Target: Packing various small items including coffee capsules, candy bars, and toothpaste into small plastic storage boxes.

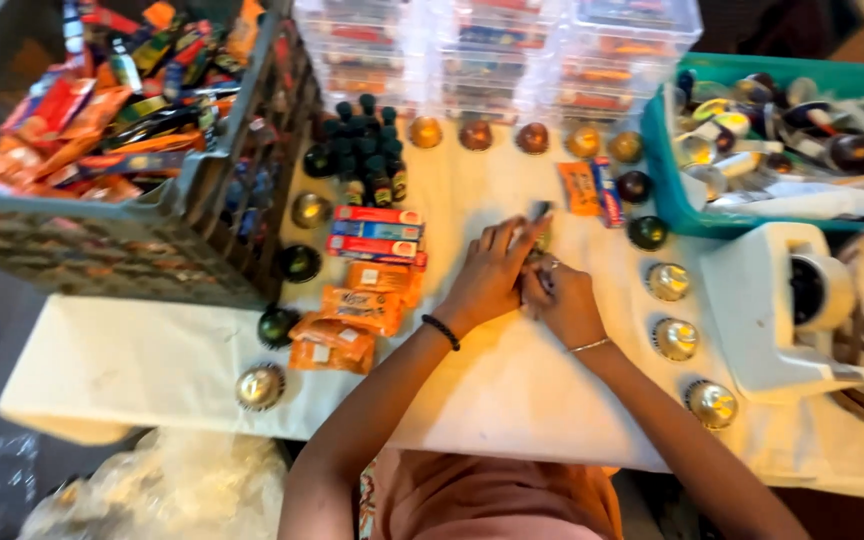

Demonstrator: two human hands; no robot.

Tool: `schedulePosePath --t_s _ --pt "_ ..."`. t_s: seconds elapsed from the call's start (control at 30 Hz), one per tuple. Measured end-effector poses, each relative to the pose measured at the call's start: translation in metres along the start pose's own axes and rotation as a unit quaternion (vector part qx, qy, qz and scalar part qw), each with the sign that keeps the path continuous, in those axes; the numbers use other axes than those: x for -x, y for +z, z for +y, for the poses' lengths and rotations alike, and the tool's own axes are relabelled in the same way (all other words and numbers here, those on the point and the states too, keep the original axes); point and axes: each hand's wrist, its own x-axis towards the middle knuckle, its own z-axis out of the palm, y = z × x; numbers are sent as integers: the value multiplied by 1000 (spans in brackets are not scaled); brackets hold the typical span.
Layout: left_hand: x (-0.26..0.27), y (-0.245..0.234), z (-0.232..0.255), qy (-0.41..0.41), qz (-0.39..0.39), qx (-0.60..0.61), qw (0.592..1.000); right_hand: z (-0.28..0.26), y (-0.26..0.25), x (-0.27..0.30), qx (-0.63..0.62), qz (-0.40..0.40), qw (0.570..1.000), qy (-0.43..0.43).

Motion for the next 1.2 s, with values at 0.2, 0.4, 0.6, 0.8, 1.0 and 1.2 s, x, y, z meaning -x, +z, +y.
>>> schedulePosePath --t_s 0.2,0.4,0.6,0.8,1.0,1.2 --pt "2 14 -8 8 -10 5 1000 -16 -78 -84 331 -325 870 -165" --pt "3 20 -14 11 -41 -33 999 -105 -48 -172 439 -193 833 -277" --pt "4 26 -16 27 -12 -46 999 -109 60 -239 428 -232 857 -170" --pt "-2 24 -14 6 -37 -29 999 -123 16 -259 545 -153 799 -200" --pt "-2 19 -14 -1 -50 -48 998 -97 -228 -269 529 -24 828 -184" --pt "-2 20 -12 13 -27 -40 999 -70 -436 -162 682 6 723 113"
